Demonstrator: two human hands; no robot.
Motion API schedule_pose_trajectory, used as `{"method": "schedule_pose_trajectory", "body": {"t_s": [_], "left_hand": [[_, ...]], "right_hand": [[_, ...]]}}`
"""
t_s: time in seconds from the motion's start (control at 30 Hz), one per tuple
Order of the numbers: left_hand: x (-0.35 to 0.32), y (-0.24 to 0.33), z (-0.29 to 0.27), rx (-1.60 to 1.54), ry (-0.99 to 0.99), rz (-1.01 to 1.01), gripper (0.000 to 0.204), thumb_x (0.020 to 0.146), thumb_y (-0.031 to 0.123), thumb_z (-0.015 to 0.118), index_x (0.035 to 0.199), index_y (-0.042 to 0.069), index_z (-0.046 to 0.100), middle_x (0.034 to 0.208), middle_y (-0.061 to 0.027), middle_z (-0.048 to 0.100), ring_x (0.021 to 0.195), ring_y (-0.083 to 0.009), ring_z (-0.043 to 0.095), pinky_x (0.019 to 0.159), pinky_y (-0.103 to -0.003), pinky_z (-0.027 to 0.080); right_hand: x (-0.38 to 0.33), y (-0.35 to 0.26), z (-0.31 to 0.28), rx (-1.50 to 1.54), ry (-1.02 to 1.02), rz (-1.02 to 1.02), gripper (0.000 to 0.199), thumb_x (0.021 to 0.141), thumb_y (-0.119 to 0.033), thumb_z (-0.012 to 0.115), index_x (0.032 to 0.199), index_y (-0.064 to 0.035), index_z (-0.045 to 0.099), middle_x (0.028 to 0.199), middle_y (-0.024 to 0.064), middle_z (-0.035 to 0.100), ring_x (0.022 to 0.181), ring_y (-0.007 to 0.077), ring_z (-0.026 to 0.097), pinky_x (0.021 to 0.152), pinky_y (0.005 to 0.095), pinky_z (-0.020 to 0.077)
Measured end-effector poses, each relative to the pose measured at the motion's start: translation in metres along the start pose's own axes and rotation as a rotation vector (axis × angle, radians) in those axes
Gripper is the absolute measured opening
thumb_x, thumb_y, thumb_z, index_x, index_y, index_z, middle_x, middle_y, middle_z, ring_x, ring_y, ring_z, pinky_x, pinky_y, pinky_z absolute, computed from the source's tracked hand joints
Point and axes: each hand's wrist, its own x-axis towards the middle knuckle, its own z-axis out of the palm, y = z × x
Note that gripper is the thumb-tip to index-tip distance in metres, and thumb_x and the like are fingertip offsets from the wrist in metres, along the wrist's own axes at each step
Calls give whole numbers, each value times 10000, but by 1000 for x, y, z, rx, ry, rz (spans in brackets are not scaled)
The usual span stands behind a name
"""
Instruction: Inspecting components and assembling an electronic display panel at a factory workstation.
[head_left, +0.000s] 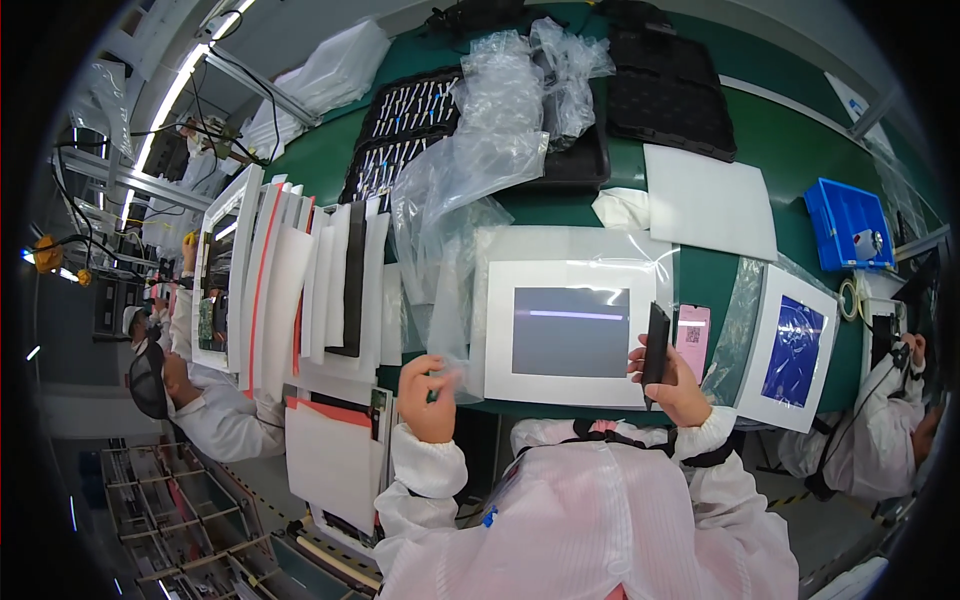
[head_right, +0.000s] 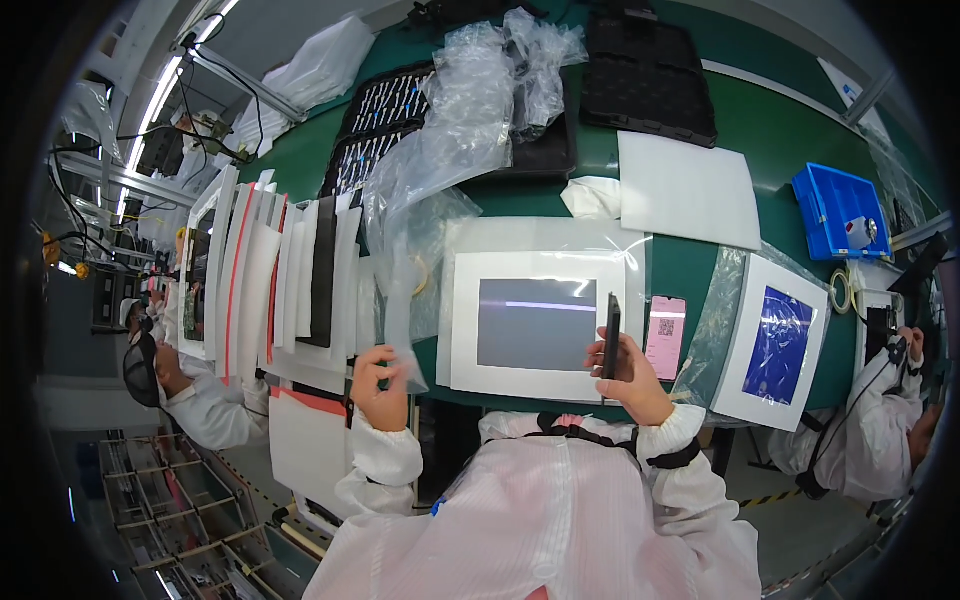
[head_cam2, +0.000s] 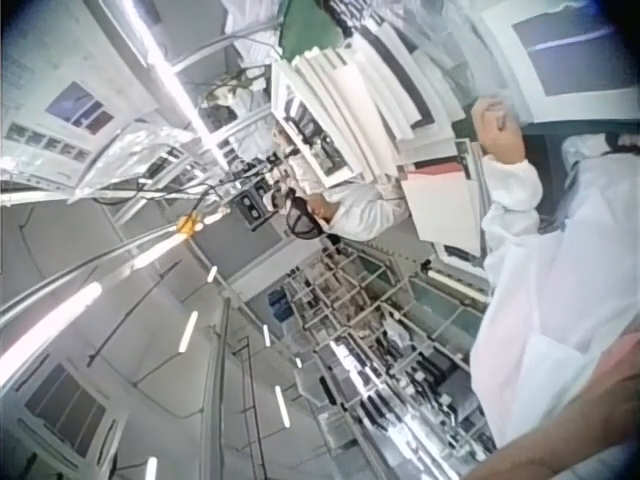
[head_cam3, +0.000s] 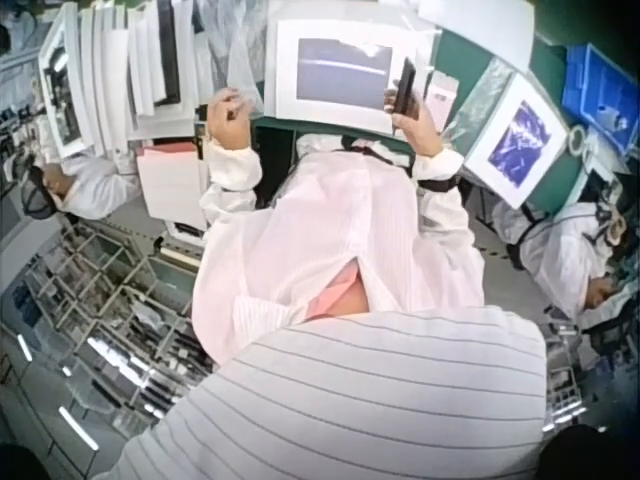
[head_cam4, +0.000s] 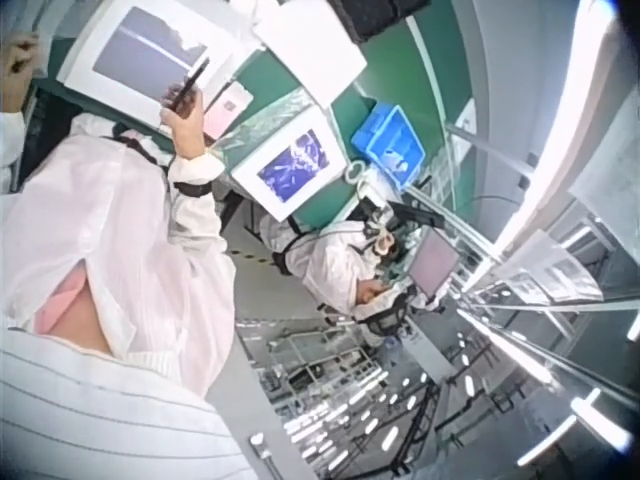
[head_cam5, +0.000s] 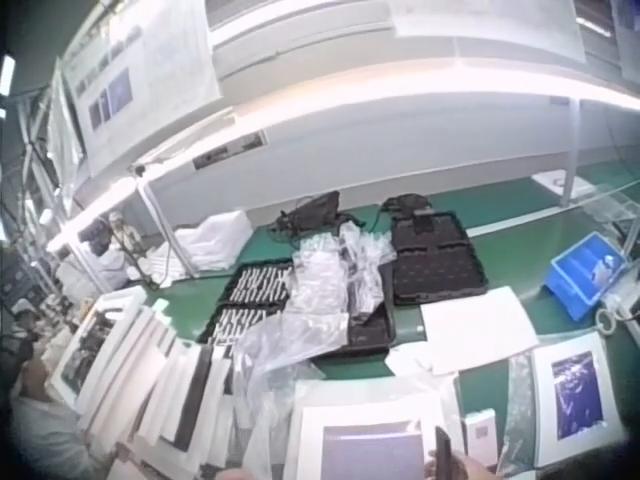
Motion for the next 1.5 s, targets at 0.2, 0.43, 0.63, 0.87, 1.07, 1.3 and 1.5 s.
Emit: {"method": "schedule_pose_trajectory", "body": {"t_s": [0.2,0.43,0.63,0.87,1.07,1.3,1.5], "left_hand": [[-60,-42,36,166,-480,-70,245,646,-23,624,862,43,529,1031,-160,529,1028,-329,495,877,-386,395],[-82,-36,86,338,-411,-209,479,705,119,645,1126,24,438,1101,-174,467,1039,-351,438,886,-400,366],[-83,-48,81,404,-541,-239,462,710,66,592,1146,39,443,1079,-149,471,1039,-336,427,873,-420,362],[-91,-32,68,436,-452,-217,395,680,34,586,1068,44,513,1044,-135,490,1010,-326,453,832,-421,385],[-90,-40,58,404,-292,-129,161,725,87,631,880,51,607,893,-99,575,819,-288,554,702,-378,442],[-77,-26,46,225,-292,-630,68,737,81,644,751,24,610,669,-66,584,545,-215,558,535,-298,447],[-70,-32,33,-278,-74,-642,133,822,102,597,780,-3,526,837,-89,585,704,-163,563,645,-247,456]], "right_hand": [[4,4,15,-82,8,88,696,618,-15,610,1258,-37,338,1046,89,475,951,190,499,850,298,408],[-5,10,2,-39,79,88,687,618,-4,610,1250,-28,343,1029,88,474,950,192,496,844,296,407],[-10,16,-5,-17,79,67,689,642,-13,630,1260,-16,324,1042,90,469,967,186,489,838,291,412],[-10,20,-3,-47,57,103,711,662,-47,660,1267,15,292,1054,97,466,982,188,481,875,295,396],[-6,20,4,-91,42,156,713,636,-48,685,1255,-20,333,1050,85,459,984,185,471,853,288,396],[1,24,18,-286,-87,277,929,617,-152,751,1321,19,170,1177,154,389,1081,238,420,957,318,321],[8,40,20,-225,-148,339,932,620,-163,743,1328,5,161,1120,145,414,1021,235,450,916,314,352]]}}
